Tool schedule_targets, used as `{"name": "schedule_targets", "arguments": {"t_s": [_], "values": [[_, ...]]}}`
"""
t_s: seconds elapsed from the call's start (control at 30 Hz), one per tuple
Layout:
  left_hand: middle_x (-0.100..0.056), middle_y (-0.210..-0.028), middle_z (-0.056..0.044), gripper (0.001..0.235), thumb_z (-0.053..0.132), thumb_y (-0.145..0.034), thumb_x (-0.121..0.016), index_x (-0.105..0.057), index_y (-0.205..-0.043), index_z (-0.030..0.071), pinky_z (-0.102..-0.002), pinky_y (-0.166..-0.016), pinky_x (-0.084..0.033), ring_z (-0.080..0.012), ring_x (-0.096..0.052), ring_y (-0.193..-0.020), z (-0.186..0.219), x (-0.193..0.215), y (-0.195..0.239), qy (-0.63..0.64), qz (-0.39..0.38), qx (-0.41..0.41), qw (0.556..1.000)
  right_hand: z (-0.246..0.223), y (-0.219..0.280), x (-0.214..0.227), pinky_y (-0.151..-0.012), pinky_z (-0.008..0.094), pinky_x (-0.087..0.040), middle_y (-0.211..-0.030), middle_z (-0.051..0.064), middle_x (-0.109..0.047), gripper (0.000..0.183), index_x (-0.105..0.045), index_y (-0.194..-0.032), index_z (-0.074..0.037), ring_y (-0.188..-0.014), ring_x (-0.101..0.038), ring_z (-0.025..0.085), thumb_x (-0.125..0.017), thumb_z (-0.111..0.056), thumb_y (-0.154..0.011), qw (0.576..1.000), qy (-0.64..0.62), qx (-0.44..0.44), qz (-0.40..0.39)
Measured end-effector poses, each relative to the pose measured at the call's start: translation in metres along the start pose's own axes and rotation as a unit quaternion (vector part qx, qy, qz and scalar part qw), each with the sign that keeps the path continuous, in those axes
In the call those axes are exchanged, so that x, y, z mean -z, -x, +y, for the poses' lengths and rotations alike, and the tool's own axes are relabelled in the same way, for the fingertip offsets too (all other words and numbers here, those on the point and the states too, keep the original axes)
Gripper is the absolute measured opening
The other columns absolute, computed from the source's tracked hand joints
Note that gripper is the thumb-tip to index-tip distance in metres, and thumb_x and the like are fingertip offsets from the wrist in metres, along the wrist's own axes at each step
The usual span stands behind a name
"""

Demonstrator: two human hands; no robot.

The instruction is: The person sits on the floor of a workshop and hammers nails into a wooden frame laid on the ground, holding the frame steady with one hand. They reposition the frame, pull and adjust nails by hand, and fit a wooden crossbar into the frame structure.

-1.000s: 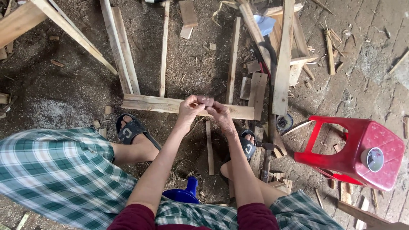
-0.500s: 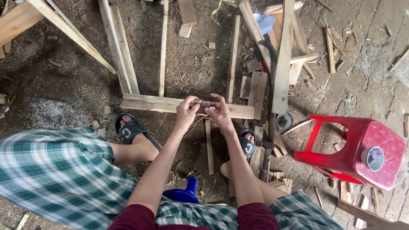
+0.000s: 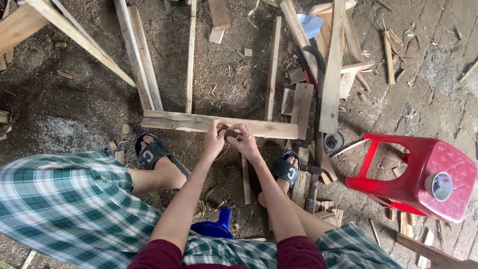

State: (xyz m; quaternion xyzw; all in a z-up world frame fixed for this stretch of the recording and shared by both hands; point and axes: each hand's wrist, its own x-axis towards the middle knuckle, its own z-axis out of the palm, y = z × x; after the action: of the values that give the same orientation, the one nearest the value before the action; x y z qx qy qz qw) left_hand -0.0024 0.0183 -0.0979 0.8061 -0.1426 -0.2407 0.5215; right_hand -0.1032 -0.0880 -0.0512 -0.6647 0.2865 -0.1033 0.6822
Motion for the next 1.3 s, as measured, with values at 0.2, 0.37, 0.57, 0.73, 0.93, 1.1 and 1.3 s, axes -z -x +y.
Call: {"name": "schedule_targets", "arguments": {"t_s": [0.2,0.37,0.57,0.73,0.93,1.1,1.3], "values": [[-0.076,-0.095,-0.009,0.033,0.012,-0.091,-0.072,-0.071,-0.118,0.029,-0.045,-0.087,-0.058,-0.0333,-0.072,-0.097,0.002,0.005,-0.008,-0.004,-0.076,-0.050,0.996,-0.008,-0.001,-0.005,-0.054,0.016,-0.057,-0.087,0.000,-0.070,0.038,-0.059,-0.118,-0.016,-0.063,-0.062,0.004,-0.077,-0.003,-0.087,1.000,-0.018,-0.011,-0.006],[-0.069,-0.075,-0.011,0.037,0.007,-0.088,-0.071,-0.063,-0.124,0.012,-0.027,-0.045,-0.057,-0.0171,-0.068,-0.055,0.007,0.004,0.001,0.155,-0.046,0.117,0.980,0.014,-0.009,-0.017,-0.045,0.021,-0.060,-0.079,0.004,-0.061,0.019,-0.064,-0.100,-0.013,-0.052,-0.067,0.011,-0.069,0.003,-0.089,0.988,-0.050,0.019,0.145],[-0.060,-0.082,-0.002,0.036,0.006,-0.092,-0.065,-0.049,-0.124,0.013,-0.024,-0.051,-0.046,-0.0127,-0.058,-0.067,-0.034,0.009,-0.017,0.184,0.001,0.168,0.969,0.001,0.004,-0.020,-0.094,0.038,-0.055,-0.129,0.004,-0.052,0.045,-0.072,-0.126,-0.030,-0.110,-0.055,0.027,-0.081,-0.023,-0.083,0.881,0.413,0.222,0.064],[-0.064,-0.077,-0.008,0.046,0.006,-0.090,-0.066,-0.046,-0.131,0.009,-0.020,-0.049,-0.044,-0.0145,-0.059,-0.064,-0.013,0.010,-0.011,0.230,-0.049,0.156,0.960,0.028,-0.009,-0.017,-0.092,0.038,-0.047,-0.133,-0.001,-0.053,0.039,-0.070,-0.121,-0.036,-0.121,-0.050,0.026,-0.064,-0.025,-0.085,0.755,0.544,0.337,0.142],[-0.060,-0.123,-0.013,0.049,0.035,-0.091,-0.072,-0.056,-0.135,0.018,-0.063,-0.096,-0.035,-0.0353,-0.050,-0.123,-0.007,0.021,0.001,-0.220,0.039,-0.033,0.974,0.090,-0.046,0.047,-0.081,0.036,-0.050,-0.095,-0.008,-0.067,0.038,-0.073,-0.105,-0.041,-0.092,-0.062,0.017,-0.055,-0.013,-0.087,0.675,0.619,0.325,0.235],[-0.010,-0.173,-0.011,0.084,0.032,-0.092,-0.071,-0.027,-0.162,0.018,-0.079,-0.113,-0.002,-0.0386,-0.007,-0.157,0.009,0.046,0.018,-0.424,-0.106,-0.008,0.899,0.092,-0.029,0.104,-0.069,0.040,-0.052,-0.108,-0.004,-0.067,0.040,-0.075,-0.114,-0.028,-0.087,-0.061,0.024,-0.074,-0.025,-0.074,0.662,0.642,0.208,0.326],[-0.008,-0.172,-0.014,0.086,0.026,-0.094,-0.068,-0.020,-0.163,0.011,-0.072,-0.117,-0.006,-0.0337,-0.004,-0.158,0.001,0.047,0.032,-0.425,-0.081,-0.010,0.902,0.038,-0.037,-0.031,-0.093,0.042,-0.047,-0.111,0.009,-0.070,0.032,-0.073,-0.113,-0.019,-0.104,-0.063,0.028,-0.061,-0.043,-0.096,0.963,0.152,0.010,0.221]]}}
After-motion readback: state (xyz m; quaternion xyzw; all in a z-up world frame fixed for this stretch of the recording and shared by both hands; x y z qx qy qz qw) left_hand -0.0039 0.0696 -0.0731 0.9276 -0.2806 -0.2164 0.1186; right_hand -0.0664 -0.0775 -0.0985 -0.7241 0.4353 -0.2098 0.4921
